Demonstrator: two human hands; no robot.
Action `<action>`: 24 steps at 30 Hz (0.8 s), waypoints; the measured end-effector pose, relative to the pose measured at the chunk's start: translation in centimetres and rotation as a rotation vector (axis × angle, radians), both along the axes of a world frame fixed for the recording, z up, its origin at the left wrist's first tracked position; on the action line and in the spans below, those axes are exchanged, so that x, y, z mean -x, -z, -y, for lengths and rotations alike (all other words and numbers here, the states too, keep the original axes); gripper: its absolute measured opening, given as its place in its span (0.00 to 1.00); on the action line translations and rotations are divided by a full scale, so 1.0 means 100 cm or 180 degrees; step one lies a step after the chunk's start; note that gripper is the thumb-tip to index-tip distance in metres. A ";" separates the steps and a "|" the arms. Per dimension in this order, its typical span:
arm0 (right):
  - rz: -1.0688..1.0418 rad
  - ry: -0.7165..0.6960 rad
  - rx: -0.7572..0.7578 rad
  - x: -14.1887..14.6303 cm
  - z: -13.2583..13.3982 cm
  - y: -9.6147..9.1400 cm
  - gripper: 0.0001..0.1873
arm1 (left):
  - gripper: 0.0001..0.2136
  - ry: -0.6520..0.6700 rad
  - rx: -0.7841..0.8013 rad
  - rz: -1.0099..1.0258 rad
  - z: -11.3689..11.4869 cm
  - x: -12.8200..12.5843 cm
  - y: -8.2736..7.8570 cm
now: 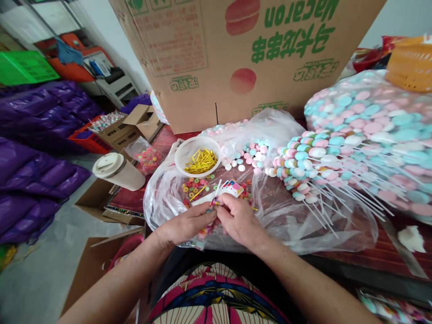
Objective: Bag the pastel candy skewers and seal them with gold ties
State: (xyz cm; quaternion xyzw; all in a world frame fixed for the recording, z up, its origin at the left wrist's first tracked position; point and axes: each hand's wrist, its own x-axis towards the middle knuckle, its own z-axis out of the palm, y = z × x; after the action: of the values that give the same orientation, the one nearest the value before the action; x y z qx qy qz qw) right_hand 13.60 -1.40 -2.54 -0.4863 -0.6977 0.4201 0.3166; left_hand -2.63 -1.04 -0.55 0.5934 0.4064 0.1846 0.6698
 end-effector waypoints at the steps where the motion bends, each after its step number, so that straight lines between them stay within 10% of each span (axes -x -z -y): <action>1: 0.0480 -0.0024 -0.0618 -0.003 -0.003 -0.004 0.12 | 0.12 -0.0057 0.0022 -0.0274 -0.001 0.001 -0.001; 5: 0.1670 0.0039 -0.3201 -0.014 -0.015 -0.022 0.10 | 0.07 -0.0009 0.0294 -0.0775 -0.003 0.006 -0.004; 9: 0.1976 -0.1584 -0.3787 -0.013 -0.014 -0.020 0.17 | 0.10 0.0255 0.0642 -0.0604 -0.003 0.013 0.002; 13: 0.2157 -0.2092 -0.3048 0.001 -0.001 0.003 0.12 | 0.06 0.1168 0.0499 -0.1058 -0.002 0.022 0.001; 17: 0.1578 -0.1748 -0.0513 0.022 0.007 0.006 0.11 | 0.07 0.1239 -0.1716 -0.2485 0.013 0.038 -0.005; 21: 0.0636 -0.1899 0.1180 0.040 -0.022 -0.009 0.19 | 0.08 0.0273 -0.2524 -0.2075 0.034 0.062 0.005; 24: 0.0883 -0.1732 0.0245 0.052 -0.059 -0.005 0.17 | 0.07 -0.1687 -0.1415 -0.1202 0.039 0.075 0.015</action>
State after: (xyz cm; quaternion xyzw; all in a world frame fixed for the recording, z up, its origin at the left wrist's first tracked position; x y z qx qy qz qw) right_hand 8.44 4.46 -2.03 -0.3460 -0.8224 0.4452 0.0756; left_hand -10.12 -4.98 -2.01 0.6220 0.6117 0.3223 0.3676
